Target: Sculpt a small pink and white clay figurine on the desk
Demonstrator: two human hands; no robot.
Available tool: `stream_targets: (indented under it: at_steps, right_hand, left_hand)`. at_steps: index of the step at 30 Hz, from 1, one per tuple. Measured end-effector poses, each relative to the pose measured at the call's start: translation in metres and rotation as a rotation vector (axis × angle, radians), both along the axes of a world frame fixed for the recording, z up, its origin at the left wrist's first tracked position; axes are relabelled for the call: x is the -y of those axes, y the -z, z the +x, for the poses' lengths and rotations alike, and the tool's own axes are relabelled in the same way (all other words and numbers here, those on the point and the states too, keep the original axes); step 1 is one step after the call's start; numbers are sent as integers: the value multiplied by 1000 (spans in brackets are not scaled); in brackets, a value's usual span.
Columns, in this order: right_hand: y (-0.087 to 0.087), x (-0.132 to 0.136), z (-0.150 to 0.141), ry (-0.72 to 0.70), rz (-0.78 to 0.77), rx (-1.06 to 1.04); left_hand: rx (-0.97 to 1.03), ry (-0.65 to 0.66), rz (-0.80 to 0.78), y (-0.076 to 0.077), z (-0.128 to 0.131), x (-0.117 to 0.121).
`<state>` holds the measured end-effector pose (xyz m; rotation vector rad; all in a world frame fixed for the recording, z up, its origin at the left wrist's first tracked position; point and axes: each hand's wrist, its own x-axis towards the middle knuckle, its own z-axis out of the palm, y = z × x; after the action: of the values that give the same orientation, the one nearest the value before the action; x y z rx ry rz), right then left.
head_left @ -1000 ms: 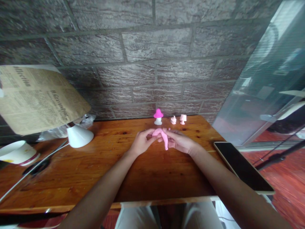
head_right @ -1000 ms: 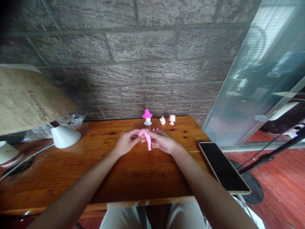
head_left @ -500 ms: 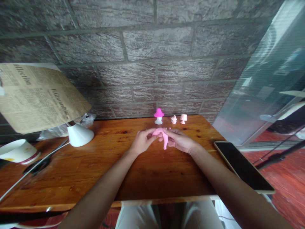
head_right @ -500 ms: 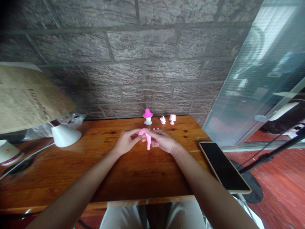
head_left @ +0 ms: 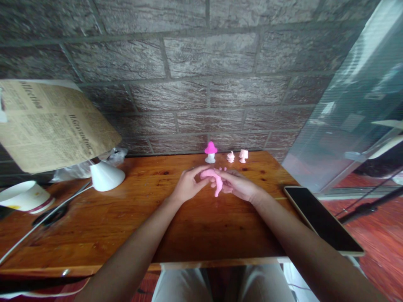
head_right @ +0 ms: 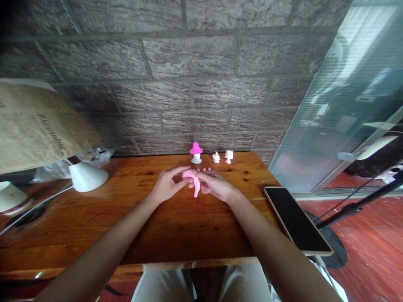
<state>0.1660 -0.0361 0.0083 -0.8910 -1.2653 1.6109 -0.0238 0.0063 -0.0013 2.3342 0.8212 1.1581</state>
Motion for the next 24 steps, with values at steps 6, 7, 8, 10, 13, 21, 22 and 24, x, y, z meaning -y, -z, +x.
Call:
stream_targets:
  at_steps: [6, 7, 8, 10, 13, 21, 22, 24]
  right_hand:
    - [-1, 1, -1, 8, -8, 27]
    - [-2, 2, -2, 9, -8, 28]
    - [-2, 2, -2, 11, -7, 25]
    - [-3, 2, -3, 16, -5, 19]
    - [-4, 3, -4, 19, -15, 28]
    - [-2, 2, -5, 15, -34, 34]
    - [-1, 2, -5, 7, -31, 32]
    - [0, 2, -5, 2, -19, 31]
  left_hand:
    - [-28, 36, -23, -2, -1, 2]
    - [-30, 31, -18, -2, -1, 2]
    - [-28, 27, -9, -3, -1, 2]
    - [-27, 22, 5, -2, -2, 2]
    - [-49, 10, -6, -1, -1, 2]
    - [3, 72, 37, -4, 1, 4]
    - [-1, 65, 39, -5, 1, 5]
    - [-5, 39, 44, -5, 1, 5]
